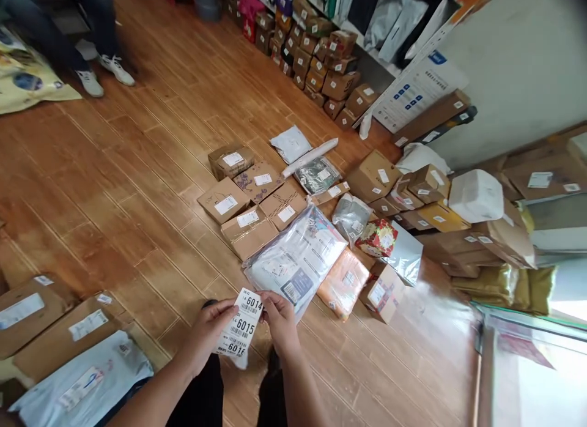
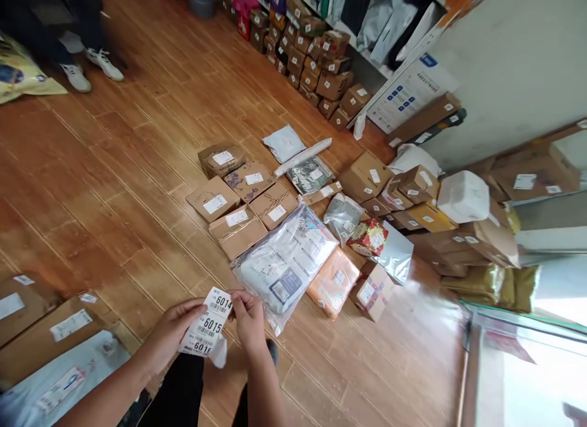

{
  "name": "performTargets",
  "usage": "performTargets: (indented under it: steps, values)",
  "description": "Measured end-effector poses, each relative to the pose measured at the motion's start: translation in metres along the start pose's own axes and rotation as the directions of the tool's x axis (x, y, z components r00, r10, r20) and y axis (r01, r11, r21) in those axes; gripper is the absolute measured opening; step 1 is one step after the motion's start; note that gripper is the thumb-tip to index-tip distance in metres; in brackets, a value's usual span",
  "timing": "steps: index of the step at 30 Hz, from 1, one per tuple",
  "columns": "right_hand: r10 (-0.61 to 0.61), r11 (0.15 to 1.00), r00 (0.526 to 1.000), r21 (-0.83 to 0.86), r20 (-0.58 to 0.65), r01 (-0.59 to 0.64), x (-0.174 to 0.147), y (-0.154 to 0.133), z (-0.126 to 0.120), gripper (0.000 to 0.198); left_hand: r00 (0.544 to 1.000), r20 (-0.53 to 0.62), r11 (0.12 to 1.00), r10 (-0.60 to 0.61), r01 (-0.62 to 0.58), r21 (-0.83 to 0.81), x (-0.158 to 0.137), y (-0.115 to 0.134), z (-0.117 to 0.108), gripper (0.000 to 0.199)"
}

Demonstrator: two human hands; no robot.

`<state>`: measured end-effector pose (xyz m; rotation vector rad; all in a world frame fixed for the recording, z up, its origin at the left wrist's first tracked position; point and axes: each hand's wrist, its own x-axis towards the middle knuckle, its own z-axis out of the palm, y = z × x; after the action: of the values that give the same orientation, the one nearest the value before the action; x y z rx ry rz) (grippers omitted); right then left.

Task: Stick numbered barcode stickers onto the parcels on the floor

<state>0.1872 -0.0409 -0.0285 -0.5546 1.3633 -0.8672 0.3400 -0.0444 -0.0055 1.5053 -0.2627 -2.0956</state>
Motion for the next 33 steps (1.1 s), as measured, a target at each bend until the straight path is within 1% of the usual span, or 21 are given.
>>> performTargets:
  steps: [2,4,7,9,12,15,17,20,22,23,25,27,28,29,30,32,33]
  values:
    - [0.04,0.997,0.999,0.061,-0.014,-0.039,0.004,-0.002,0.014,0.048,0.999,-0.033,1.0,-0.026,0.027,0.006,0.001,0.011,-0.009,0.058]
    - [0.063,0.994,0.998,0.088,-0.027,-0.06,0.01,-0.002,0.02,0.051,0.997,-0.052,0.998,-0.059,0.06,0.01,0.006,0.018,-0.013,0.06]
    - [0.057,0.996,0.997,0.077,-0.047,-0.053,0.025,-0.001,0.021,0.053,0.995,-0.061,0.996,-0.083,0.084,0.017,0.019,0.023,-0.016,0.064]
    - [0.051,0.996,0.997,0.072,-0.062,-0.047,0.035,-0.001,0.019,0.054,0.995,-0.042,0.995,-0.094,0.096,0.034,0.03,0.025,-0.017,0.065]
    - [0.044,0.997,0.998,0.067,-0.043,-0.041,0.05,-0.005,0.017,0.051,0.995,-0.021,0.991,-0.1,0.102,0.089,0.046,0.029,-0.014,0.064]
    - [0.002,0.998,1.0,0.056,0.012,-0.003,0.064,-0.013,0.011,0.05,0.996,-0.057,0.987,-0.062,0.07,0.146,0.063,0.033,-0.006,0.062]
    - [-0.03,0.998,0.999,0.05,0.023,0.029,0.074,-0.016,0.003,0.051,0.997,-0.074,0.977,-0.011,0.026,0.211,0.077,0.033,0.001,0.06]
    - [-0.05,0.999,0.999,0.013,0.006,0.05,0.094,-0.013,-0.015,0.053,0.994,-0.087,0.954,0.062,-0.033,0.299,0.108,0.026,0.009,0.058]
    - [-0.05,0.999,0.998,0.001,-0.035,0.05,0.112,-0.003,-0.027,0.057,0.994,-0.077,0.93,0.083,-0.049,0.366,0.136,0.021,0.011,0.059]
    - [-0.043,0.999,0.997,0.014,-0.063,0.044,0.124,0.005,-0.032,0.061,0.994,-0.066,0.907,0.088,-0.053,0.418,0.151,0.02,0.012,0.059]
    - [-0.004,0.997,0.996,0.081,-0.09,0.012,0.152,0.024,-0.041,0.071,0.993,-0.046,0.832,0.11,-0.067,0.55,0.186,0.023,0.011,0.06]
    - [0.054,0.991,0.996,0.128,-0.066,-0.046,0.187,0.047,-0.048,0.072,0.993,-0.036,0.75,0.116,-0.064,0.659,0.223,0.032,0.006,0.058]
    - [0.064,0.995,0.996,0.076,-0.064,-0.059,0.208,0.058,-0.051,0.066,0.992,-0.042,0.722,0.115,-0.055,0.689,0.242,0.038,0.002,0.056]
    - [0.055,0.998,0.994,-0.032,-0.091,-0.058,0.23,0.068,-0.054,0.057,0.992,-0.059,0.71,0.111,-0.038,0.703,0.26,0.043,-0.004,0.055]
    - [0.026,0.984,0.989,-0.17,-0.147,-0.051,0.254,0.077,-0.057,0.048,0.991,-0.086,0.712,0.101,-0.012,0.702,0.278,0.047,-0.012,0.053]
    - [-0.069,0.906,0.955,-0.418,-0.287,-0.06,0.306,0.091,-0.064,0.035,0.988,-0.137,0.732,0.067,0.045,0.679,0.308,0.05,-0.035,0.049]
    - [-0.104,0.859,0.932,-0.504,-0.347,-0.092,0.333,0.097,-0.068,0.038,0.986,-0.157,0.74,0.051,0.068,0.669,0.32,0.049,-0.05,0.047]
